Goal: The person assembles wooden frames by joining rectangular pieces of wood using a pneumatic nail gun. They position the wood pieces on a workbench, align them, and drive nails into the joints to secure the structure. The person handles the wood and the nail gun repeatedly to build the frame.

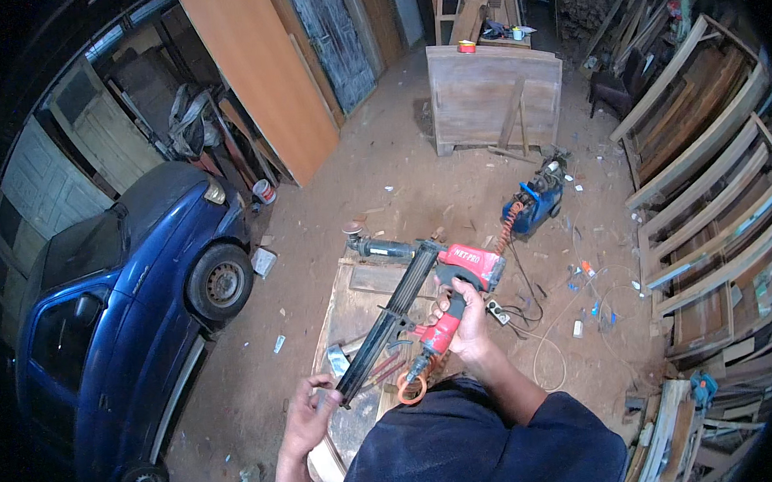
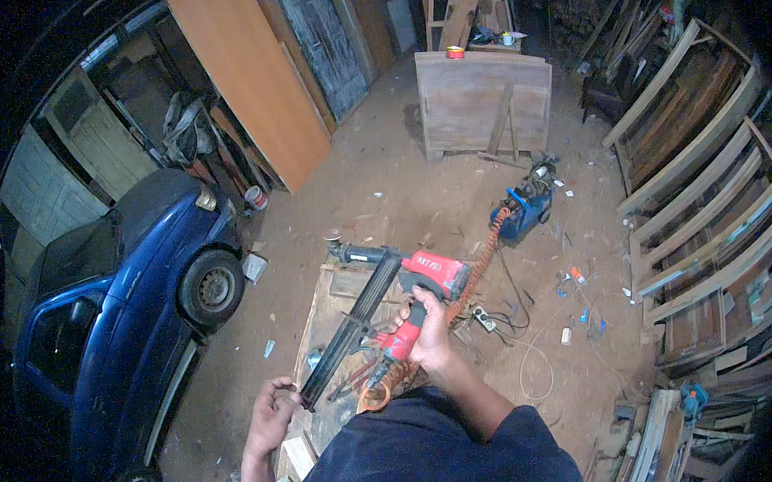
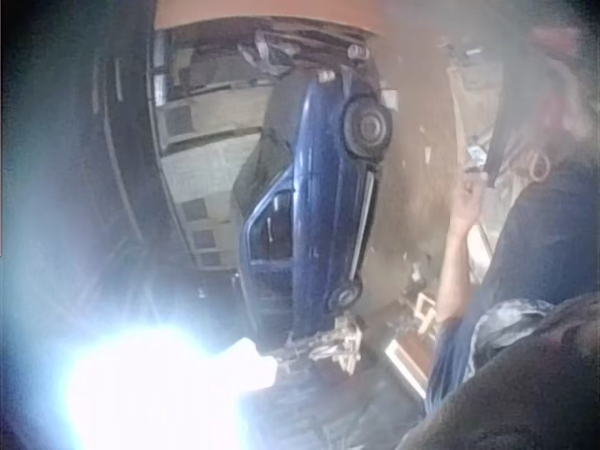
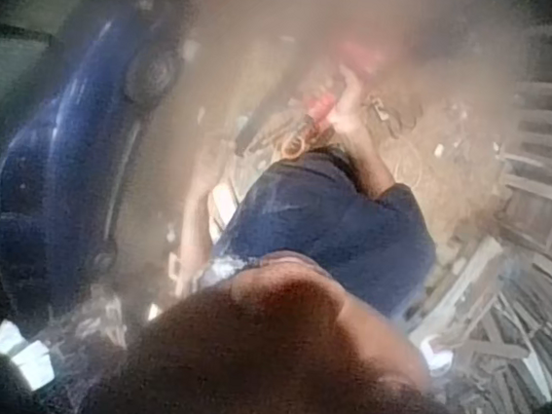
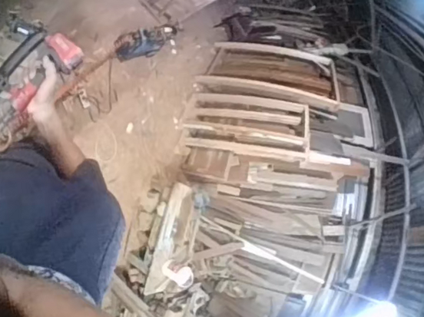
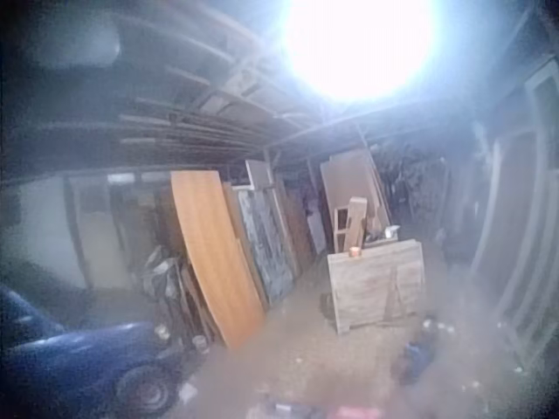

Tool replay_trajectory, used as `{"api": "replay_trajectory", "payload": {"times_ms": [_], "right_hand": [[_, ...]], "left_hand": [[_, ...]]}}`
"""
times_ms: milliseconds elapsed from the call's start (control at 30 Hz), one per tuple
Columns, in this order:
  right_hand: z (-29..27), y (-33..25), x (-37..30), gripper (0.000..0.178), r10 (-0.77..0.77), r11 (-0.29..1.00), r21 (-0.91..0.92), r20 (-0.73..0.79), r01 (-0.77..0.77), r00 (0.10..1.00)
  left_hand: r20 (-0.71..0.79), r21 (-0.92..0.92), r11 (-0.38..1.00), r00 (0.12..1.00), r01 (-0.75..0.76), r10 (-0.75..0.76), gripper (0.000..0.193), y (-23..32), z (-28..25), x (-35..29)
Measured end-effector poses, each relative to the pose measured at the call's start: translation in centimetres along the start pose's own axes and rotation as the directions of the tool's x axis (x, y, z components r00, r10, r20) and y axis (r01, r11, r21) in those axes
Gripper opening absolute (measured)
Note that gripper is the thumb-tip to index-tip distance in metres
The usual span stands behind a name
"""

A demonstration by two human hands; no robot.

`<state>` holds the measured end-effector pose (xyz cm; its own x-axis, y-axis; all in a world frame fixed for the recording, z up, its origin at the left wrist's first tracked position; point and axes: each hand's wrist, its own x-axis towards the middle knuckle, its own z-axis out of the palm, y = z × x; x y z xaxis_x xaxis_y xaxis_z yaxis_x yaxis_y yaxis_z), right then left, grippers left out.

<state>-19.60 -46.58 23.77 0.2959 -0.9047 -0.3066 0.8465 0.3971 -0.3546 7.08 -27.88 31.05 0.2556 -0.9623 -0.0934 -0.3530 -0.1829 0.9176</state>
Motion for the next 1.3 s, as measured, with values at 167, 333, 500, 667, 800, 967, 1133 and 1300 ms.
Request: {"api": "replay_trajectory", "payload": {"times_ms": [167, 333, 500, 667, 800, 967, 1133, 1300], "right_hand": [[0.0, 0.3, -1.2, 0.037, 0.061, 0.998, -0.018, -0.035, -0.062, 0.998], [-0.1, 1.4, -1.7, 0.037, 0.105, 0.994, -0.013, -0.017, -0.106, 0.994], [0.1, 1.4, -2.0, 0.035, 0.136, 0.991, -0.021, 0.001, -0.136, 0.991], [0.6, 1.6, -2.2, 0.030, 0.174, 0.985, -0.008, 0.019, -0.174, 0.985], [1.2, 1.1, -2.6, 0.029, 0.116, 0.993, -0.014, 0.022, -0.115, 0.993], [1.1, 2.0, -2.5, 0.035, 0.130, 0.989, -0.071, -0.005, -0.130, 0.991], [0.7, 1.4, -2.5, 0.031, 0.173, 0.980, -0.100, -0.010, -0.173, 0.985], [0.7, 1.6, -2.3, 0.034, 0.215, 0.968, -0.128, -0.002, -0.214, 0.977]], "left_hand": [[0.183, -0.625, 0.699, 0.936, 0.347, -0.301, 0.026, 1.2, -0.5, 3.1], [0.203, -0.549, 0.772, 0.947, 0.320, -0.247, 0.048, 0.9, 2.9, 7.2], [0.346, -0.583, 0.721, 0.918, 0.373, -0.195, 0.052, 1.6, 4.8, 9.5], [0.251, -0.630, 0.713, 0.950, 0.307, -0.188, 0.045, 1.4, 6.7, 11.3], [0.208, -0.533, 0.800, 0.959, 0.275, -0.191, 0.040, 3.2, 7.9, 12.0], [-0.125, 0.102, 0.988, 0.984, -0.113, 0.125, 0.043, 0.2, 9.2, 12.9], [-0.002, 0.334, 0.938, 0.995, -0.096, 0.103, 0.046, 5.3, 11.0, 14.3], [0.006, 0.369, 0.910, 0.980, -0.189, 0.201, 0.044, 5.0, 13.0, 16.1]]}}
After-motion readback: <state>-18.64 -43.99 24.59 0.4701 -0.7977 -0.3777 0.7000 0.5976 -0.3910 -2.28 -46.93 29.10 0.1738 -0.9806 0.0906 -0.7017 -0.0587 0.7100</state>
